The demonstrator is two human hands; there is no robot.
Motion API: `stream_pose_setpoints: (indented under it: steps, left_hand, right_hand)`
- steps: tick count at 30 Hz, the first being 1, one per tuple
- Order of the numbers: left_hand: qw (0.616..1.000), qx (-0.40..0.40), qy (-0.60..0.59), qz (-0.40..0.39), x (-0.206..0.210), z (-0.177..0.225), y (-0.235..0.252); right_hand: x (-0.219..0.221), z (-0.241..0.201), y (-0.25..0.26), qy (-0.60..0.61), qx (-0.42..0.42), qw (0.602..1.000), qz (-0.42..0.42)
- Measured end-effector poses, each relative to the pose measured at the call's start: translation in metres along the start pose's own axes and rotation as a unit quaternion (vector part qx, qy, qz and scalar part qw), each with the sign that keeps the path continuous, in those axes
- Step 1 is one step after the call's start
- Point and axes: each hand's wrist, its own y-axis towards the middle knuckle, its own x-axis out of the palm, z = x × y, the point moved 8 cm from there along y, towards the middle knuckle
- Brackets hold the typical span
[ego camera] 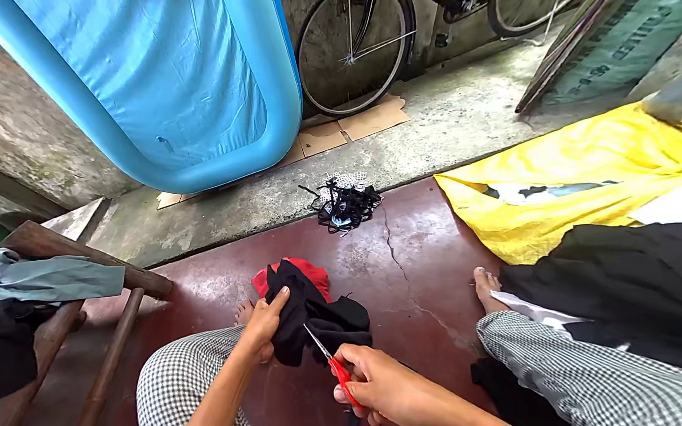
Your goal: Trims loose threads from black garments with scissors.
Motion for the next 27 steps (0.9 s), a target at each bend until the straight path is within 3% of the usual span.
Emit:
stream_pose_setpoints:
  steps: [5, 10, 15, 20, 27]
  left_hand:
    - [0.988, -0.023, -0.148, -0.035, 0.001, 0.008, 0.003]
    - [0.965, 0.051, -0.227, -0.118, 0.015, 0.044, -0.012]
    - [0.954, 0.122, -0.235, -0.138, 0.016, 0.068, -0.029]
    - [0.943, 0.153, -0.23, -0.186, 0.014, 0.078, -0.036]
    - [0.944, 0.171, -0.214, -0.184, 0.01, 0.081, -0.044]
  right_hand:
    - [-0.012, -0.021, -0.003, 0.062, -0.051, 0.997, 0.005]
    - [-0.024, -0.046, -0.008, 0.079, -0.135, 0.988, -0.019]
    - [-0.033, -0.062, -0.013, 0.059, -0.2, 0.978, -0.022]
    - [-0.039, -0.065, -0.014, 0.056, -0.193, 0.979, -0.014]
    - [-0.04, -0.069, -0.015, 0.037, -0.201, 0.978, -0.052]
